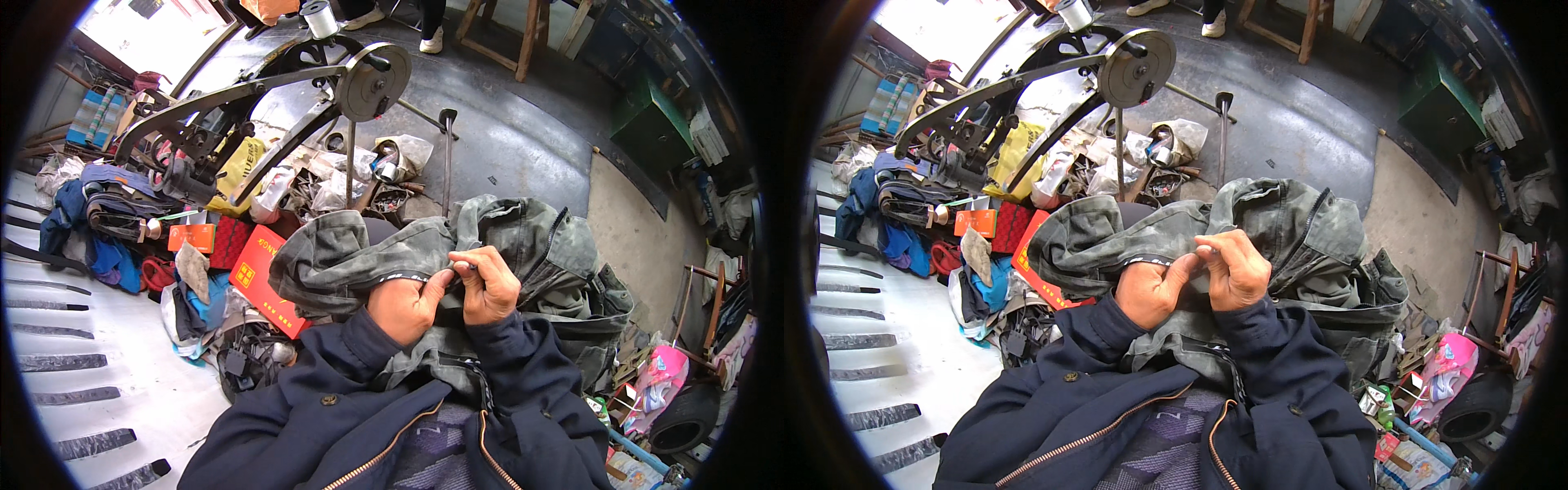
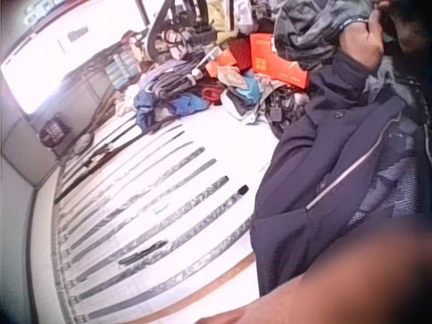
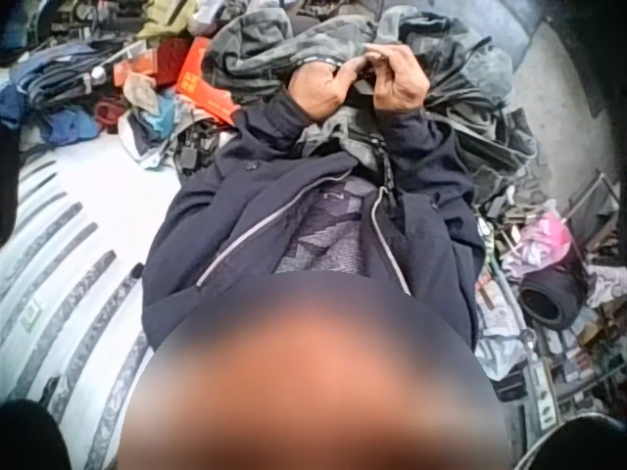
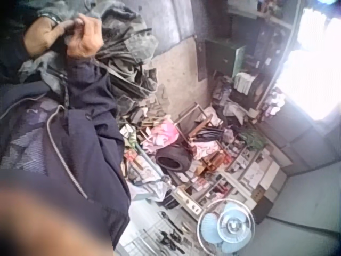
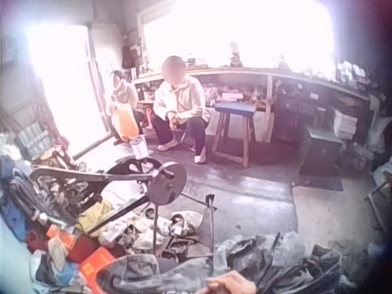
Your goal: The person examines a gray jacket, repeatedly opening and closing its zipper, then retrieves a small plastic bag of parts and exchanges a zipper pull with another person. They continue to manipulate the jacket and use a flat metal tool to press or adjust the zipper area.
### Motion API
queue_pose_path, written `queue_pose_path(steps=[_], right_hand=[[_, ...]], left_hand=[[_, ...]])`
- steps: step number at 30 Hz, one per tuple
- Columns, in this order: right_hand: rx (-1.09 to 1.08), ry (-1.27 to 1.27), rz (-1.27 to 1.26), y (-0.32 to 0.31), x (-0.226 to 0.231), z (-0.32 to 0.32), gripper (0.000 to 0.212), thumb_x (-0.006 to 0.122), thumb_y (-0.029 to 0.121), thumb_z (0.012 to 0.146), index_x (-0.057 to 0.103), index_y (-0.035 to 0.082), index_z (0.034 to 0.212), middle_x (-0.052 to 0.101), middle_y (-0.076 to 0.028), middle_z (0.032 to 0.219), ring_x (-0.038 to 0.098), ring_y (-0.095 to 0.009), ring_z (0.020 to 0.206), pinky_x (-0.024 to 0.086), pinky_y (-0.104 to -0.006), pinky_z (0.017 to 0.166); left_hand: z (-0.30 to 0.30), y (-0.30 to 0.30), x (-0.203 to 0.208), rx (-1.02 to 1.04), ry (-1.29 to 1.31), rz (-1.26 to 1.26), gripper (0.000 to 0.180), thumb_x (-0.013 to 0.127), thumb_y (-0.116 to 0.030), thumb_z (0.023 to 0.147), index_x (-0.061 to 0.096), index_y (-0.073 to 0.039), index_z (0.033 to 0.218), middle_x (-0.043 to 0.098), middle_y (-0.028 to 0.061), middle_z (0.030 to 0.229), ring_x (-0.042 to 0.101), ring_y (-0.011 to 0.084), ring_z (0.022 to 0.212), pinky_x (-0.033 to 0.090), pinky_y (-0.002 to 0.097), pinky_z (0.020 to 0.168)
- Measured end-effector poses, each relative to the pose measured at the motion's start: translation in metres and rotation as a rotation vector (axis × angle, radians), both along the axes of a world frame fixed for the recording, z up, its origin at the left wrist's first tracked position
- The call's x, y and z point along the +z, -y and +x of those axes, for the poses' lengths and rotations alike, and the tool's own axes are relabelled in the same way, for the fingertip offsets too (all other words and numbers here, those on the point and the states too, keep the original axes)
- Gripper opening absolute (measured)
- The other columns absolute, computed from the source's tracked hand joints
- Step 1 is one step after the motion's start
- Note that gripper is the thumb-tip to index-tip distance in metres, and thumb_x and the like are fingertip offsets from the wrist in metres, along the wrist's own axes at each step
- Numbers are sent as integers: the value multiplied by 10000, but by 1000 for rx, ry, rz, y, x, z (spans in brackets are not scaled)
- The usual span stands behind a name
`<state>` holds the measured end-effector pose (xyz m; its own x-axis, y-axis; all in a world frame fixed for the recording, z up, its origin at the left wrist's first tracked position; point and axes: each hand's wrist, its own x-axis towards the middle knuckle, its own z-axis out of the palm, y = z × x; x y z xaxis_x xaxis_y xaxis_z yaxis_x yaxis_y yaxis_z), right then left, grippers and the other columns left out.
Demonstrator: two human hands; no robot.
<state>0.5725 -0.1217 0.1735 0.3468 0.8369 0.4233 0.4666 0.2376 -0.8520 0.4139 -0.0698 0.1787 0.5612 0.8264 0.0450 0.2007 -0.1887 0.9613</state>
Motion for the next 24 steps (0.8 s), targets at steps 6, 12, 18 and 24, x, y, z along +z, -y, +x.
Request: queue_pose_path(steps=[6, 12, 18, 24], right_hand=[[-97, 72, 17, -11, -4, 3, 100, 703, -77, 872, 715, 17, 903, 655, -135, 833, 677, -289, 710, 538, -348, 654], [-241, 68, -25, -22, -11, 23, 91, 689, -29, 937, 708, 15, 859, 649, -124, 807, 659, -267, 712, 509, -334, 665], [-275, -5, -28, -28, -27, 33, 172, 669, 69, 1044, 702, 17, 883, 624, -20, 754, 533, -104, 691, 435, -270, 659], [-349, -318, -127, -35, -31, 44, 292, 626, 190, 1110, 726, 41, 879, 627, 67, 787, 506, -38, 704, 414, -218, 648]], left_hand=[[6, 8, 3, 80, 61, 179, 202, 651, -178, 1069, 753, -4, 1063, 734, 170, 883, 694, 351, 783, 538, 421, 749], [3, 20, 8, 94, 65, 229, 240, 591, -99, 1090, 722, 39, 1237, 755, 159, 1165, 708, 298, 1086, 511, 366, 1007], [-1, 26, 6, 120, 100, 156, 277, 590, -116, 1102, 700, 52, 1292, 750, 151, 1244, 695, 259, 1153, 486, 347, 1057], [-11, 39, 9, 145, 205, 29, 309, 565, -134, 1121, 682, 66, 1325, 743, 127, 1279, 677, 208, 1184, 483, 321, 1055]])
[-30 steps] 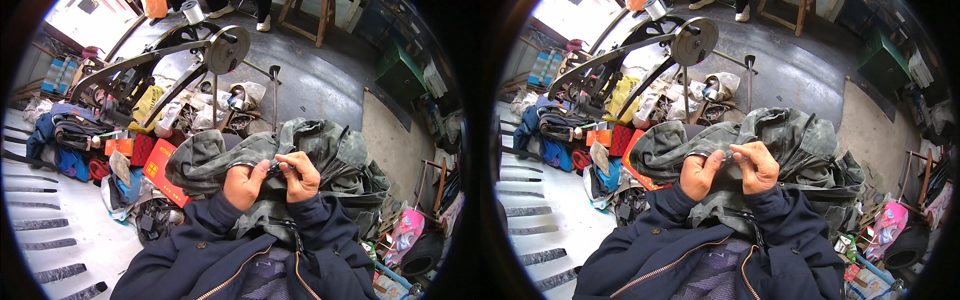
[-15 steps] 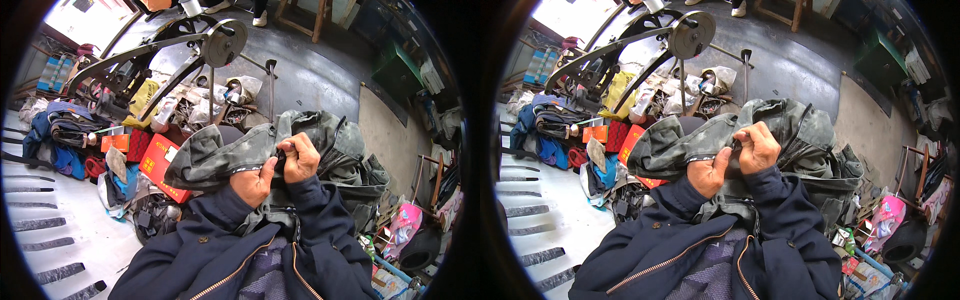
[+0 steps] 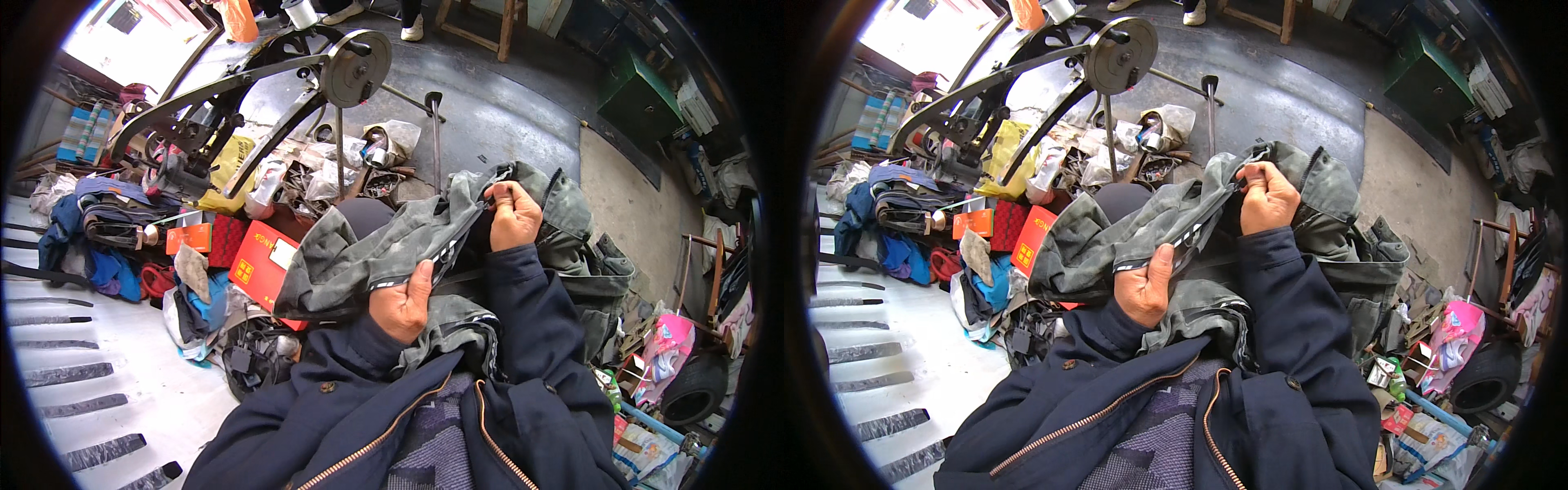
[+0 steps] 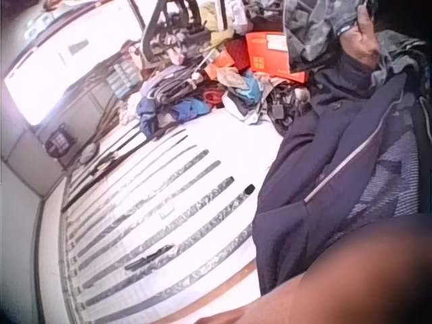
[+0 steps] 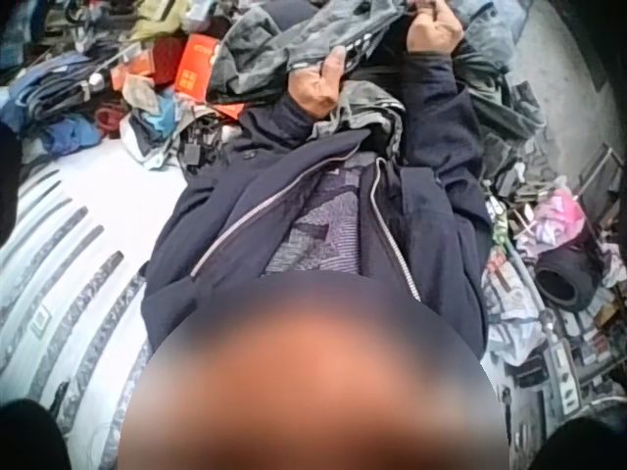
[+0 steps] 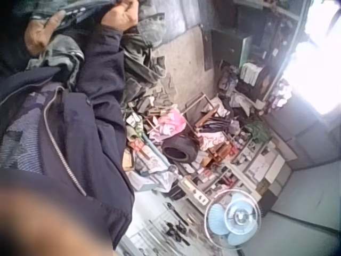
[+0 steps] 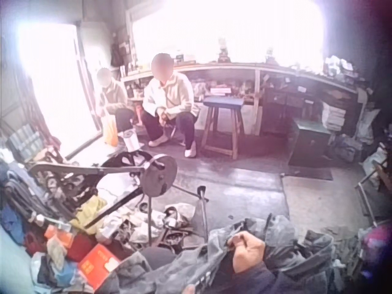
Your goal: The person examines a gray jacket, repeatedly opening and closing its zipper, then retrieves a small plastic bag of parts and exchanges a zipper pull with another person. They continue to manipulate the jacket and use a flat metal tool to press or adjust the zipper area.
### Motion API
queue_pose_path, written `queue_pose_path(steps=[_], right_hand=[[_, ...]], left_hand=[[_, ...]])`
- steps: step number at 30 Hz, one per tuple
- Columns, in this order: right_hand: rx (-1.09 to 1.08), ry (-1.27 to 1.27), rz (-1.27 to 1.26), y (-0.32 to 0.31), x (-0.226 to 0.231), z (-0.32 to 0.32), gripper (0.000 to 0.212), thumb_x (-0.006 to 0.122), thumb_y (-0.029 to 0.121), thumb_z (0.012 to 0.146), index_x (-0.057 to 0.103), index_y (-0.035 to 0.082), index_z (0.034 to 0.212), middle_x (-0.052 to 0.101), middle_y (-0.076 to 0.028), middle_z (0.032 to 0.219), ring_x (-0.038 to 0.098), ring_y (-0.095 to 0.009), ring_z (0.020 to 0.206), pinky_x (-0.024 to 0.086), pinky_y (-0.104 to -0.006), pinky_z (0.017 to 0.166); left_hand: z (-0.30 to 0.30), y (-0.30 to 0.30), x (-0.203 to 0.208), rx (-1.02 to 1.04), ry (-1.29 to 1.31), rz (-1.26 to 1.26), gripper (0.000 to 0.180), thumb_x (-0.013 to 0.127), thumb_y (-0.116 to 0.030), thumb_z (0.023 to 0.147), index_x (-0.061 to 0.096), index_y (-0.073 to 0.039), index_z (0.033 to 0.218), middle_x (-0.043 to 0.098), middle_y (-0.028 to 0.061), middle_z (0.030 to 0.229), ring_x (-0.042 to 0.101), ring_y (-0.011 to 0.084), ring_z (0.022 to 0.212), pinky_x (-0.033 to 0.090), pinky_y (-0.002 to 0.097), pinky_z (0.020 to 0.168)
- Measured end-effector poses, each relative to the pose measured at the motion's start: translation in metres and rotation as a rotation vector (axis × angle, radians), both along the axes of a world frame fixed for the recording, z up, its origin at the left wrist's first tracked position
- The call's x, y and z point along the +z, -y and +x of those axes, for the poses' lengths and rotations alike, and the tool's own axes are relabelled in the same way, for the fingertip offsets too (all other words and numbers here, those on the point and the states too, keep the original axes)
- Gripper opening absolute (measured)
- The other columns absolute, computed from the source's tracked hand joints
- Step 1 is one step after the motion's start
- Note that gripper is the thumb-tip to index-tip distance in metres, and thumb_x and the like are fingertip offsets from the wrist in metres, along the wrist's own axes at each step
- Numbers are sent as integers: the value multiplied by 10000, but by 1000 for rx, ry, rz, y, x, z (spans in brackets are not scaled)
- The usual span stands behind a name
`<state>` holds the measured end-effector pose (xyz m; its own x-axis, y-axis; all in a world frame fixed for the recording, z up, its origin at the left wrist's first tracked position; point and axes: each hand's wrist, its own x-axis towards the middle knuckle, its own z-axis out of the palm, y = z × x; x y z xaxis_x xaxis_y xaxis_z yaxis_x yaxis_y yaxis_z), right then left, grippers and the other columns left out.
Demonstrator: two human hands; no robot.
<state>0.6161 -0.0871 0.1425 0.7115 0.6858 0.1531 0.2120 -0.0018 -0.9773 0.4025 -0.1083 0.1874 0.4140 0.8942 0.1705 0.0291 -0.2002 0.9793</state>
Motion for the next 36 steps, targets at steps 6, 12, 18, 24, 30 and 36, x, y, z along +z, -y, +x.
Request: queue_pose_path(steps=[6, 12, 18, 24, 30, 36], right_hand=[[177, -188, 3, 11, 8, 1, 329, 599, 306, 1134, 708, 68, 935, 605, 56, 735, 530, -40, 649, 418, -218, 588], [212, -282, 50, 15, 15, 0, 349, 601, 341, 1131, 715, 61, 957, 644, 13, 704, 581, -65, 608, 451, -232, 558], [234, -327, 68, 16, 11, 1, 339, 630, 339, 1118, 727, 51, 968, 650, 15, 689, 568, -58, 573, 450, -227, 548], [258, -364, 100, 13, 13, -3, 301, 652, 281, 1108, 726, 45, 937, 672, 11, 705, 560, -38, 585, 439, -225, 536], [234, -280, 26, 11, 13, 0, 270, 665, 238, 1097, 734, 23, 947, 693, -10, 697, 577, -52, 576, 442, -239, 534], [133, 65, -11, -1, 6, 2, 227, 683, 153, 1044, 703, 0, 878, 693, -114, 659, 672, -192, 552, 501, -359, 547]], left_hand=[[-11, 0, -7, 2, -38, -234, 303, 556, -198, 1143, 723, 55, 1156, 693, 5, 1034, 609, 114, 944, 494, 272, 877], [-5, -10, 11, -147, -84, -231, 348, 557, -278, 1148, 727, 22, 1107, 682, -4, 897, 601, 110, 851, 499, 277, 817], [0, -7, 68, -257, -258, 412, 179, 757, -47, 937, 739, -10, 1111, 766, 166, 938, 757, 328, 796, 591, 362, 737], [40, -53, 71, -138, -661, 682, 267, 829, -189, 858, 724, -76, 1076, 759, 119, 992, 738, 325, 900, 579, 415, 781], [63, -74, 39, -126, -731, 719, 184, 798, -179, 860, 722, -102, 1009, 721, 93, 838, 710, 317, 807, 552, 430, 727], [63, -72, 21, -157, -610, 747, 126, 768, -130, 878, 668, -71, 925, 671, 129, 805, 683, 350, 776, 524, 444, 688]])
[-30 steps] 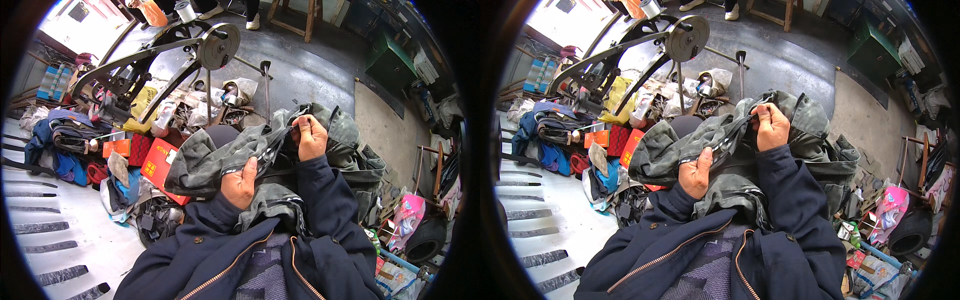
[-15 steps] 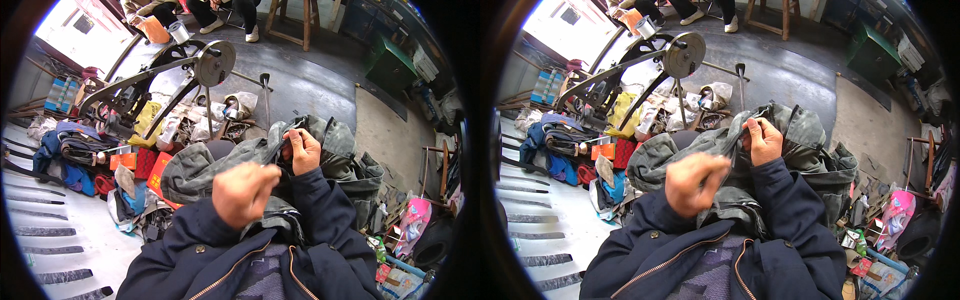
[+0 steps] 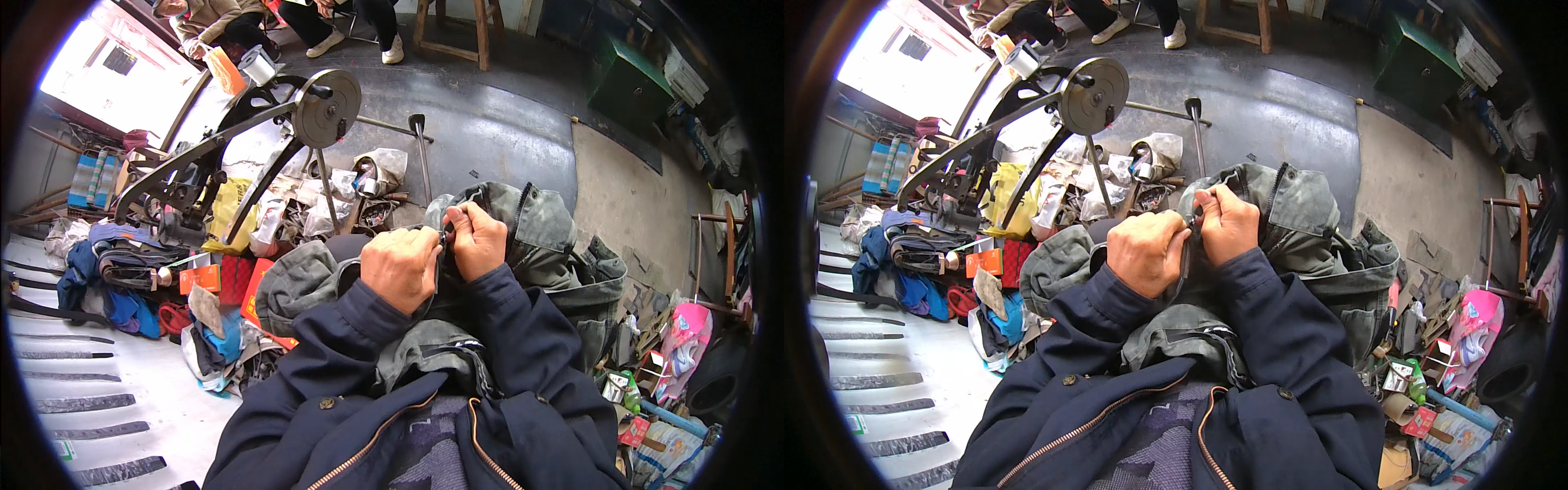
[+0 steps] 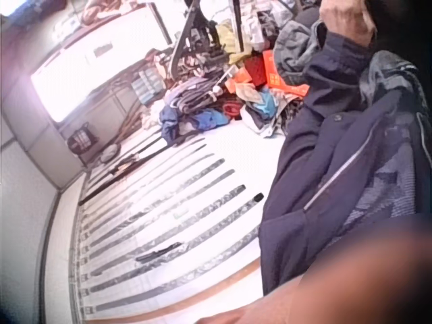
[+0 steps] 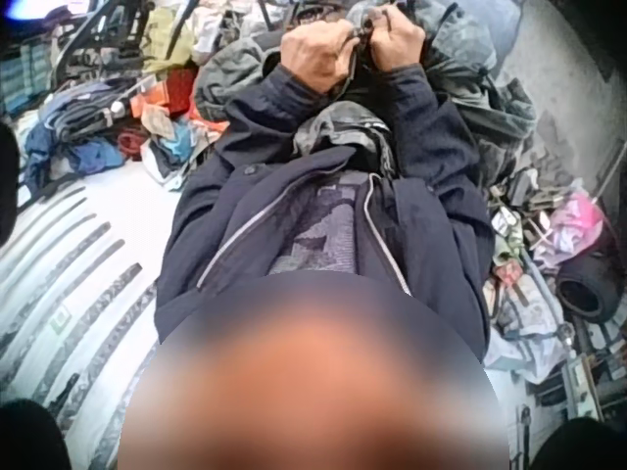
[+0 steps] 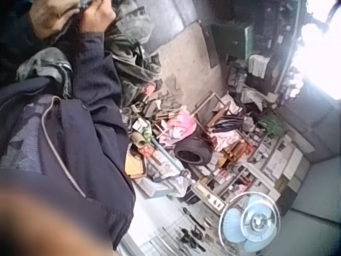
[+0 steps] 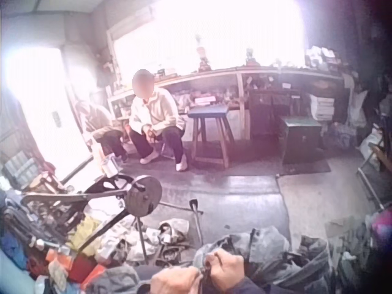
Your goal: The person examines a gray jacket, repeatedly opening and closing its zipper, then retrieves a small plastic bag of parts and exchanges a zipper pull with another person. They continue to manipulate the jacket and use a flat metal tool to press or adjust the zipper area.
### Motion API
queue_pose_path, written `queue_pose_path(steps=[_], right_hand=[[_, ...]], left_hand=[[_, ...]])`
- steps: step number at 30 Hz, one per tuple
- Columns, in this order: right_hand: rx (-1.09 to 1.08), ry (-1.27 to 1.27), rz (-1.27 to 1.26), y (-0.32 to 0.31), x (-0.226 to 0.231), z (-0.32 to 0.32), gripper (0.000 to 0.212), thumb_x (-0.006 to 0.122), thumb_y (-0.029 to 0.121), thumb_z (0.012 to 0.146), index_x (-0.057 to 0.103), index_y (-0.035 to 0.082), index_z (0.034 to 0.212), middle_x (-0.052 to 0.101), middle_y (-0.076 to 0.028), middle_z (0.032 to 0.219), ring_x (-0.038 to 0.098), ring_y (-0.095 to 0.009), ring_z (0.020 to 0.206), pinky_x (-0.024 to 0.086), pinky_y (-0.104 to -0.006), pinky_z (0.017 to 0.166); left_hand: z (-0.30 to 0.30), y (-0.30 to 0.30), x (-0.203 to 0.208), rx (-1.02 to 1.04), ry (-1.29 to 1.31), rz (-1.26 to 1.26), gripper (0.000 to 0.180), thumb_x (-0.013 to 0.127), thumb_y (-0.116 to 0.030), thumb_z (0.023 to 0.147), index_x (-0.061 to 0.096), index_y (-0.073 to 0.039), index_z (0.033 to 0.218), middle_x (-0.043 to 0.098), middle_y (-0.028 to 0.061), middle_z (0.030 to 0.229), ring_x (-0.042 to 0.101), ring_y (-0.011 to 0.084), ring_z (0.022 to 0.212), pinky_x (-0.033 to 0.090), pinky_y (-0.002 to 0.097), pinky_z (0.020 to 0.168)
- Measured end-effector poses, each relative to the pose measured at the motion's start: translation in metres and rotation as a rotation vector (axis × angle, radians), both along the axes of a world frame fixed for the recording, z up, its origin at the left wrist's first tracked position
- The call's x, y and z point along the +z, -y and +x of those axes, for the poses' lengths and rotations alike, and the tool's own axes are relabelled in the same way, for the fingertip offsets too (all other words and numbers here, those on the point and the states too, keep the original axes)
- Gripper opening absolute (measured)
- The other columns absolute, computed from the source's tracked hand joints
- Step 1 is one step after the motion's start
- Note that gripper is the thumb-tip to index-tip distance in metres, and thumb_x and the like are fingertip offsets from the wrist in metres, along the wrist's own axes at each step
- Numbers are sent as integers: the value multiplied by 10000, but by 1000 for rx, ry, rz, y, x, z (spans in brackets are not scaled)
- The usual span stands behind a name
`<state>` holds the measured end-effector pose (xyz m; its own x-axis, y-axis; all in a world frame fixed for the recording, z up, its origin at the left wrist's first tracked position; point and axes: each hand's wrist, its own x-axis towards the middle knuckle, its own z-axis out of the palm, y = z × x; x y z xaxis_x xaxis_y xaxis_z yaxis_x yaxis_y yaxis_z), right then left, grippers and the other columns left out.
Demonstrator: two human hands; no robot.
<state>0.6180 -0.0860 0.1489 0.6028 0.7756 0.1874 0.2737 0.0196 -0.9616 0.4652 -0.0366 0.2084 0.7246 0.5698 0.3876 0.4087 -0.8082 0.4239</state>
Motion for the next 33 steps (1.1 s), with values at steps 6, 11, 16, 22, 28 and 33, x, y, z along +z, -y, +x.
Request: queue_pose_path(steps=[6, 11, 16, 22, 28, 33], right_hand=[[-20, 45, -26, -4, -5, 1, 246, 691, 177, 1045, 710, 18, 858, 655, -99, 607, 650, -179, 540, 480, -355, 534], [92, -332, -107, 3, -1, 4, 274, 681, 244, 1076, 736, 35, 908, 665, -34, 649, 602, -97, 557, 468, -282, 537], [336, -683, -30, 15, 1, -1, 228, 688, 250, 1084, 753, 32, 1062, 716, -15, 861, 611, -59, 692, 465, -211, 630], [251, 26, 98, 14, -10, -9, 213, 699, 40, 992, 688, -10, 1199, 707, -127, 955, 706, -262, 821, 555, -367, 758], [110, 254, 146, 4, -8, -15, 81, 637, 57, 1013, 663, -3, 1061, 678, -203, 944, 695, -412, 879, 555, -428, 759], [-95, -386, 48, -6, -2, 21, 231, 543, 229, 1142, 684, 54, 1087, 591, 19, 814, 494, -66, 594, 438, -247, 536]], left_hand=[[2, 3, -4, 3, 43, -35, 127, 764, -94, 876, 647, -52, 905, 656, 142, 806, 669, 366, 761, 526, 446, 677], [-2, 2, -5, 19, 80, -40, 116, 766, -73, 864, 655, -53, 894, 658, 137, 788, 675, 361, 746, 529, 438, 669], [-5, -1, -5, 71, 118, 6, 94, 755, -69, 860, 667, -66, 893, 667, 120, 782, 680, 349, 728, 530, 434, 668], [-3, -3, -8, 66, 104, 16, 116, 746, -100, 878, 644, -67, 925, 650, 131, 767, 669, 346, 719, 516, 449, 652], [-1, -2, -16, 54, 66, -16, 109, 710, -98, 918, 614, -78, 966, 646, 128, 749, 668, 333, 711, 519, 446, 643], [-22, 6, -12, 82, 66, -176, 131, 730, -68, 926, 609, -74, 974, 650, 144, 729, 679, 344, 698, 517, 453, 624]])
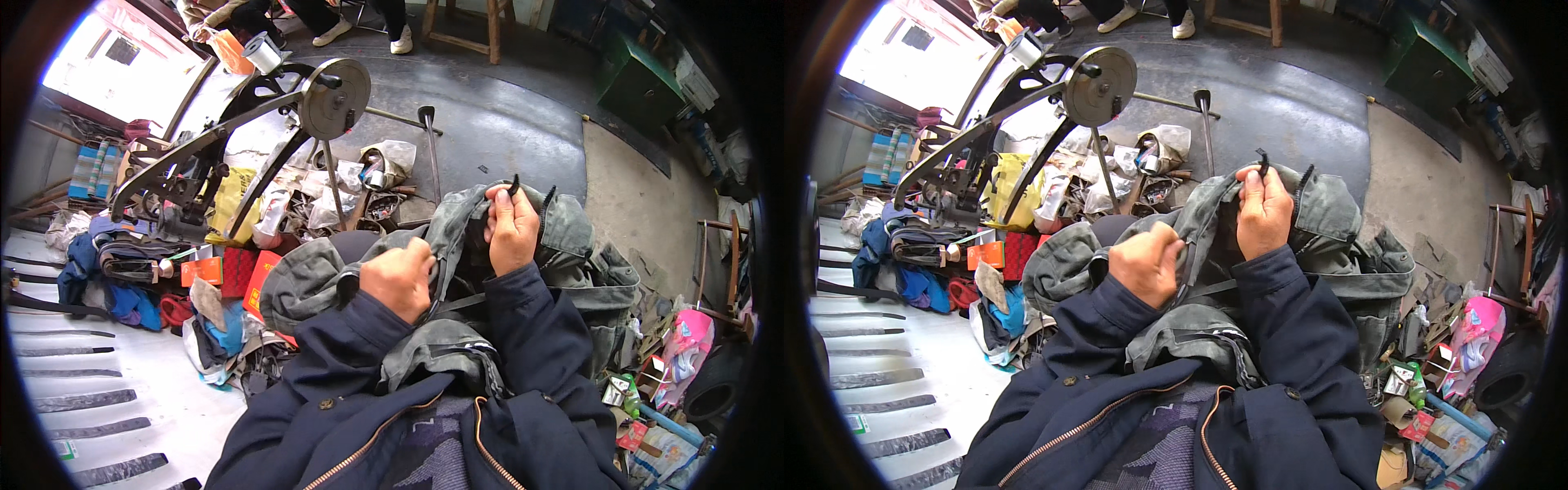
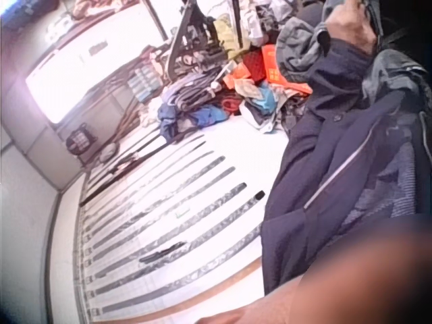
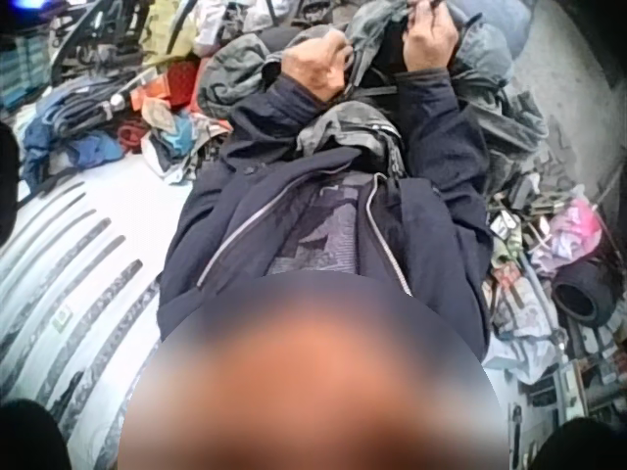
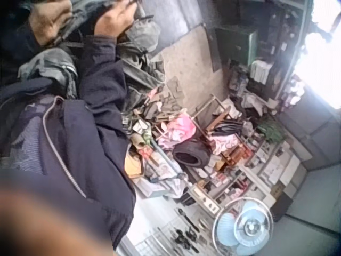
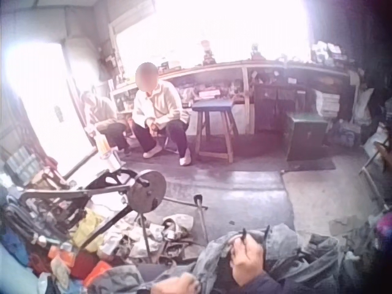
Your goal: The person examines a gray jacket, repeatedly opening and closing its zipper, then retrieves a small plastic bag of parts and exchanges a zipper pull with another person. They continue to manipulate the jacket and use a flat metal tool to press or adjust the zipper area.
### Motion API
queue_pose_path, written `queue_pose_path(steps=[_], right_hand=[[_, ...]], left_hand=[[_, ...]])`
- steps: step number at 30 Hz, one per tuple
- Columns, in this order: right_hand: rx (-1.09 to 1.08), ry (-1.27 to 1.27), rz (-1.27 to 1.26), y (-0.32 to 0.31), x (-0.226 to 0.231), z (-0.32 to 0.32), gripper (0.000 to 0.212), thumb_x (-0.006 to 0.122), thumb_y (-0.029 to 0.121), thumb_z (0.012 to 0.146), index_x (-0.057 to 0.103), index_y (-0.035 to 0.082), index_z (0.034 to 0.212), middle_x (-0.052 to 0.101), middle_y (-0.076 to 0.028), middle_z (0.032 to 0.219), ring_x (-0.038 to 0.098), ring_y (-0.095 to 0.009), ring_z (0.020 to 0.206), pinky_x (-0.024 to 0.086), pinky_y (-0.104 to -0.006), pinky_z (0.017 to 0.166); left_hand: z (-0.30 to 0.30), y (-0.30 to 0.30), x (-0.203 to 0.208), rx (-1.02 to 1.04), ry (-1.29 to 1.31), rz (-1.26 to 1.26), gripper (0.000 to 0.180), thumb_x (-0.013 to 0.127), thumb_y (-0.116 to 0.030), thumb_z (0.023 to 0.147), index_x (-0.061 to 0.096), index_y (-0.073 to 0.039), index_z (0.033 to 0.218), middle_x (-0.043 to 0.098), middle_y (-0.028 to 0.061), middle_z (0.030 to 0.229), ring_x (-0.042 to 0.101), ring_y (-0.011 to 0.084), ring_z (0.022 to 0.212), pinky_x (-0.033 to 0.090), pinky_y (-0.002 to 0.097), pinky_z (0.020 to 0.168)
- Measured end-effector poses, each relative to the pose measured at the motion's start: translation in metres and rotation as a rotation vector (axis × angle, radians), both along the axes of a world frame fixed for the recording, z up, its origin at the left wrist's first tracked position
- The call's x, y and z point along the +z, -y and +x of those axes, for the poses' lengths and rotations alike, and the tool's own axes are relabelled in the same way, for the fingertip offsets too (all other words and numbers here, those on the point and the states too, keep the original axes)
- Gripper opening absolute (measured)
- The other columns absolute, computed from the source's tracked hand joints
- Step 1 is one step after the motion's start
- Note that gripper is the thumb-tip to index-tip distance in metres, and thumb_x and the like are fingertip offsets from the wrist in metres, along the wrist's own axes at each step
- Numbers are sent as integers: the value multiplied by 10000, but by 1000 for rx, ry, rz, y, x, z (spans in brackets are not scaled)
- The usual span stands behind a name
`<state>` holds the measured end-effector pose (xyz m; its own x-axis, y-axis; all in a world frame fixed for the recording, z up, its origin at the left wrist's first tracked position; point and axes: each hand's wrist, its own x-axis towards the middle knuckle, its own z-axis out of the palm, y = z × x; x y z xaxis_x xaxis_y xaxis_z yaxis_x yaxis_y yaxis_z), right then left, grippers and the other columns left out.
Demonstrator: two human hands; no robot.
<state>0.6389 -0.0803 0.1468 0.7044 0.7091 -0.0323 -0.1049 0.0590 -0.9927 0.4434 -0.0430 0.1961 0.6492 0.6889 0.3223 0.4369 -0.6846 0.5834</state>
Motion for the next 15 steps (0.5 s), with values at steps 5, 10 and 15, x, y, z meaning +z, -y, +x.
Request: queue_pose_path(steps=[5, 10, 15], right_hand=[[387, -765, 208, 11, 5, -1, 409, 534, 372, 1134, 711, 3, 1127, 641, -32, 839, 533, -116, 633, 484, -331, 603], [384, -921, 150, 13, 14, -1, 434, 544, 387, 1120, 709, -14, 1116, 540, 15, 812, 459, -97, 650, 417, -293, 598], [438, -1086, 236, 13, 11, 1, 335, 590, 291, 1123, 657, -14, 1243, 530, 20, 841, 452, -79, 665, 430, -275, 602]], left_hand=[[-3, -11, 2, 104, 109, -208, 94, 739, -81, 984, 661, -29, 991, 625, 111, 667, 616, 186, 566, 481, 333, 568], [1, -8, 8, 97, 62, -190, 143, 769, -147, 954, 682, -59, 1025, 652, 115, 702, 646, 253, 611, 490, 375, 588], [2, -7, 9, 120, -30, -240, 164, 772, -183, 936, 679, -84, 1028, 697, 139, 769, 707, 349, 710, 527, 448, 636]])
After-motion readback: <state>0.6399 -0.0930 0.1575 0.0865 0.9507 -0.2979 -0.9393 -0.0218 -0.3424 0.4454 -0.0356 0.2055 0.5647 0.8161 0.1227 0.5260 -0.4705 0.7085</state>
